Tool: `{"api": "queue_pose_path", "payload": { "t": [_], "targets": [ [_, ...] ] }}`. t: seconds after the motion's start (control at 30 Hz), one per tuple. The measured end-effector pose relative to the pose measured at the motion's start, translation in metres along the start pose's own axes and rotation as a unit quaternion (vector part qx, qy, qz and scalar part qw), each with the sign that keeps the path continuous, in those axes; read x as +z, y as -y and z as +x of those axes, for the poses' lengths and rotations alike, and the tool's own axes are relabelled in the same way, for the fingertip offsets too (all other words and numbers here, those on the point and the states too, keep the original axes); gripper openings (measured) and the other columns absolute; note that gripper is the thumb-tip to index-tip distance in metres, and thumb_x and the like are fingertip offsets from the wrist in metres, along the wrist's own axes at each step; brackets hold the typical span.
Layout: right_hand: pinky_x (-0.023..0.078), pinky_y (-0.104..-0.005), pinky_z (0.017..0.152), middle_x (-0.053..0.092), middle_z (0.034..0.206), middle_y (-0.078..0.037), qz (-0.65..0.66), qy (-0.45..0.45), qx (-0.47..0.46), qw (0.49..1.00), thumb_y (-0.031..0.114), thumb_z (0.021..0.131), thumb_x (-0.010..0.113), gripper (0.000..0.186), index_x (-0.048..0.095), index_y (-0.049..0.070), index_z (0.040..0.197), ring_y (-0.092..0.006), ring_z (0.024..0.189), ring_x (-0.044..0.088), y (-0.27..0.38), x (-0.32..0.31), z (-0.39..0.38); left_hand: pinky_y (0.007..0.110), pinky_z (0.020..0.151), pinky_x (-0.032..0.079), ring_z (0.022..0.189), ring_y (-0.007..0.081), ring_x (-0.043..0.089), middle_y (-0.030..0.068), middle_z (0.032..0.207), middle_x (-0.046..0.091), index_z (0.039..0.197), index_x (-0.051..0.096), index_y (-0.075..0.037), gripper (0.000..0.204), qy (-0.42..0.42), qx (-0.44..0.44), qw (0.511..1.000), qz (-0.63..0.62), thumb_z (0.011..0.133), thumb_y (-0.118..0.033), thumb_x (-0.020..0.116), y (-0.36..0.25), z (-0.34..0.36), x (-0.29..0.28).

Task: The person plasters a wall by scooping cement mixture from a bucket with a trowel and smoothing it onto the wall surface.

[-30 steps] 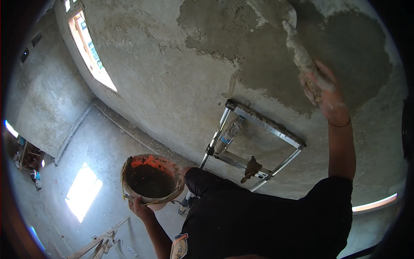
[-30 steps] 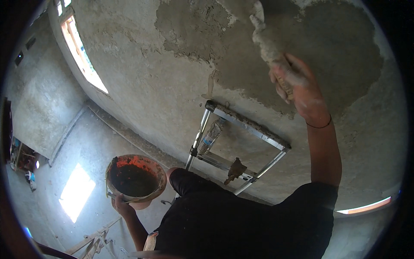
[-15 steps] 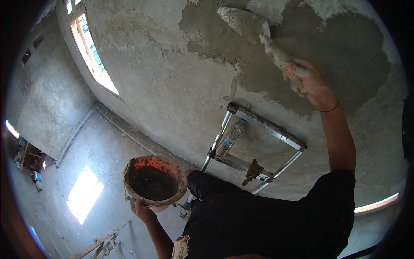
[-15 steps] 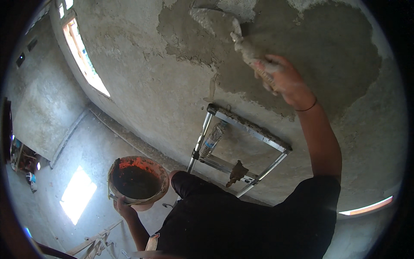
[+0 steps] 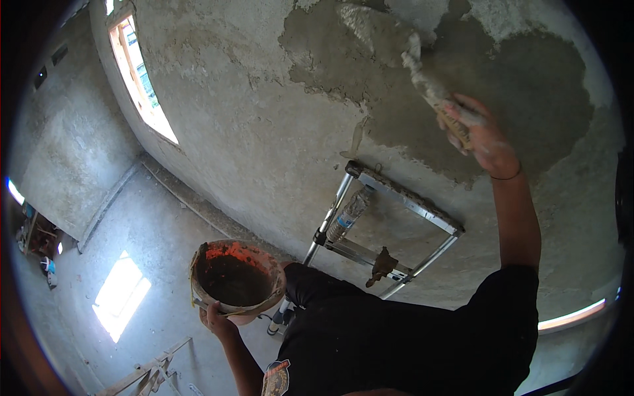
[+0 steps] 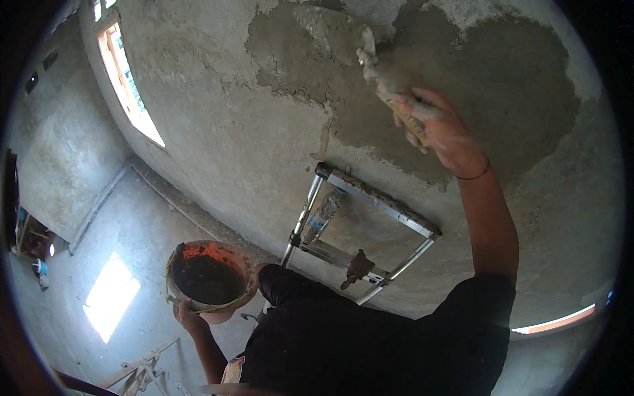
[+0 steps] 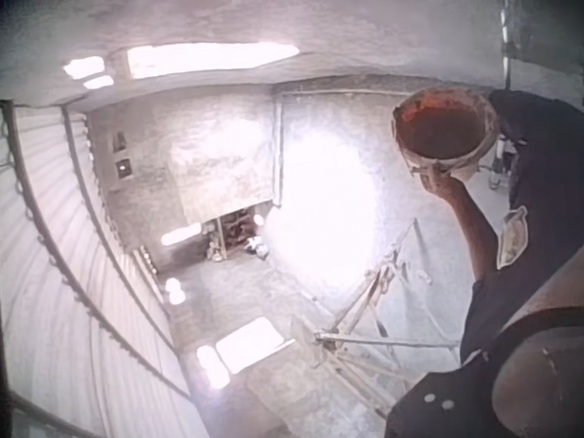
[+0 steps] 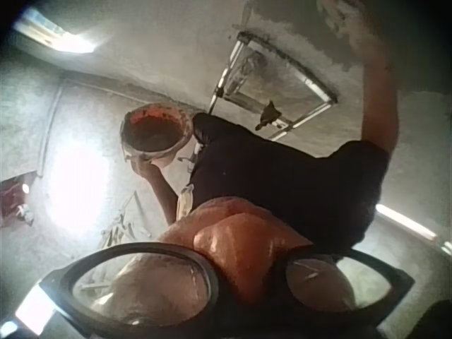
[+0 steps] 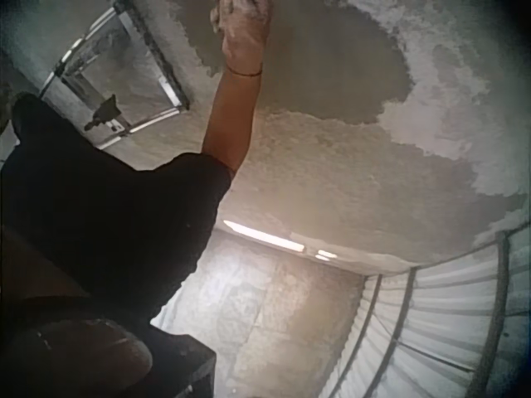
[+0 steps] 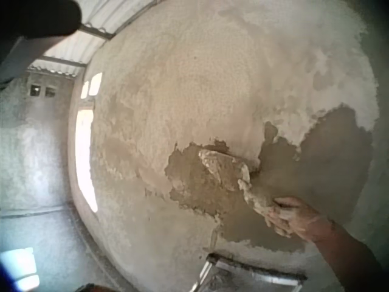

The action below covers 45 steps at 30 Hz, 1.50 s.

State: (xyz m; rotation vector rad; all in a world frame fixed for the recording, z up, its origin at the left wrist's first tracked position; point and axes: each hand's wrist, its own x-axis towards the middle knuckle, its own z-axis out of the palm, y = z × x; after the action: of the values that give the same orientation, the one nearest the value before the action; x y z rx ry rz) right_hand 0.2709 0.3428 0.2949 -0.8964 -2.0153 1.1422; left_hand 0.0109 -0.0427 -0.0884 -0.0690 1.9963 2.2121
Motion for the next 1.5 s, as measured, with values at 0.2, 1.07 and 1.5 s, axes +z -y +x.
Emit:
{"api": "queue_pose_path", "payload": {
  "t": [0.2, 1.07, 1.5],
  "targets": [
    [0.031, -0.021, 0.037, 0.056, 0.072, -0.002, 0.005, -0.04, 0.027, 0.999, 0.032, 0.092, 0.058, 0.032, 0.057, 0.002, 0.101, -0.0067, 0.048, 0.045, -0.011, -0.008, 0.017, 0.033, 0.077, 0.042, 0.086, 0.0213, 0.054, 0.0109, 0.095, 0.056, 0.095, 0.06, 0.007, 0.028, 0.009, 0.008, 1.0, -0.025, 0.074, -0.011, 0.052, -0.005, 0.001, 0.002],
    [0.028, -0.021, 0.035, 0.055, 0.072, -0.003, 0.058, -0.023, -0.06, 0.996, 0.029, 0.092, 0.057, 0.026, 0.056, 0.003, 0.094, -0.0064, 0.045, 0.043, 0.007, 0.014, 0.017, 0.031, 0.072, 0.042, 0.078, 0.0194, 0.053, 0.0084, 0.086, 0.055, 0.086, 0.058, 0.005, 0.021, -0.03, -0.005, 0.999, -0.04, 0.07, -0.008, 0.051, -0.007, -0.005, -0.001],
    [0.028, -0.0211, 0.035, 0.056, 0.072, -0.003, 0.089, -0.032, -0.079, 0.992, 0.03, 0.094, 0.056, 0.027, 0.056, 0.003, 0.093, -0.0062, 0.045, 0.043, 0.003, 0.021, 0.027, 0.03, 0.074, 0.042, 0.08, 0.0191, 0.054, 0.0084, 0.087, 0.055, 0.089, 0.058, 0.005, 0.022, -0.047, 0.008, 0.999, -0.015, 0.072, -0.009, 0.052, 0.002, -0.004, -0.008]
  ]
}}
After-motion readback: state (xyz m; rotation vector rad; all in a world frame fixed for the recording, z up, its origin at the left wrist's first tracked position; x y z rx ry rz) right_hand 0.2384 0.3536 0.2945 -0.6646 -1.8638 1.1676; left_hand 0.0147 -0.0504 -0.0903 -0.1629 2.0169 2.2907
